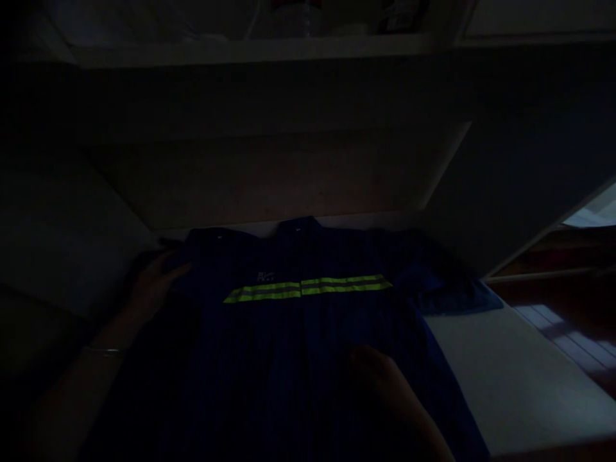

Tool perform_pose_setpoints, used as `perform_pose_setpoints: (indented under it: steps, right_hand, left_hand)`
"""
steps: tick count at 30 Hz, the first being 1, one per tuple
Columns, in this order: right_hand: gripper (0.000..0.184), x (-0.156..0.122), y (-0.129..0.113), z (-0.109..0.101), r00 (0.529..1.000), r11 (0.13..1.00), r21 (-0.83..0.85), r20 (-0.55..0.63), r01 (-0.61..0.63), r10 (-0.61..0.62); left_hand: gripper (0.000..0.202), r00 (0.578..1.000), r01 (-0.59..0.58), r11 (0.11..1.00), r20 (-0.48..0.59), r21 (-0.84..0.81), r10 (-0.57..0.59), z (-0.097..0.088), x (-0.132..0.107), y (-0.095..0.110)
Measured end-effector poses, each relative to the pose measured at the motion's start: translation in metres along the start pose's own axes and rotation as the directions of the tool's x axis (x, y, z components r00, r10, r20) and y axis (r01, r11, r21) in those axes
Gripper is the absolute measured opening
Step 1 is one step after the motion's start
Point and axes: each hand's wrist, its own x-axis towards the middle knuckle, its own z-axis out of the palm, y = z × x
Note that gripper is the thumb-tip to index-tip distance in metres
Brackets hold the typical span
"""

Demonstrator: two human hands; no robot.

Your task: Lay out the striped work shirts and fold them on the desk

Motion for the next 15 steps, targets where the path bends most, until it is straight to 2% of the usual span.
perform_pose_setpoints:
  steps: [1,3,5,6,8,11,13,15]
  right_hand:
    - [0.051,-0.001,-0.002,0.002,1.000,1.000,0.014,0.005,0.004,-0.004]
    - [0.050,-0.004,-0.009,0.005,1.000,0.995,0.098,0.021,0.004,-0.006]
    - [0.049,-0.006,-0.016,0.003,1.000,0.975,0.222,-0.010,-0.018,0.020]
    - [0.048,-0.006,-0.019,-0.002,0.997,0.959,0.281,-0.065,-0.026,0.046]
    - [0.045,-0.002,-0.026,-0.020,0.965,0.925,0.379,-0.244,0.003,0.097]
    - [0.042,0.011,-0.030,-0.066,0.829,0.869,0.466,-0.544,0.166,0.133]
    - [0.039,0.023,-0.031,-0.099,0.771,0.873,0.439,-0.625,0.215,0.124]
    - [0.039,0.037,-0.032,-0.126,0.779,0.912,0.362,-0.621,0.192,0.082]
  left_hand:
    - [0.077,0.993,-0.046,0.999,0.108,0.007,0.045,0.015,-0.007,0.010]
    - [0.078,0.938,-0.092,0.995,0.337,0.031,0.076,0.047,-0.019,0.021]
    - [0.071,0.887,-0.129,0.992,0.449,0.016,0.108,0.080,-0.024,0.016]
    - [0.067,0.886,-0.169,0.985,0.443,0.036,0.136,0.094,-0.025,0.007]
    - [0.063,0.895,-0.301,0.933,0.395,0.197,0.206,0.119,-0.026,-0.018]
    - [0.064,0.846,-0.503,0.695,0.457,0.514,0.274,0.142,-0.030,-0.059]
    - [0.065,0.814,-0.573,0.541,0.507,0.616,0.284,0.147,-0.034,-0.079]
    - [0.065,0.799,-0.601,0.452,0.520,0.659,0.302,0.148,-0.036,-0.091]
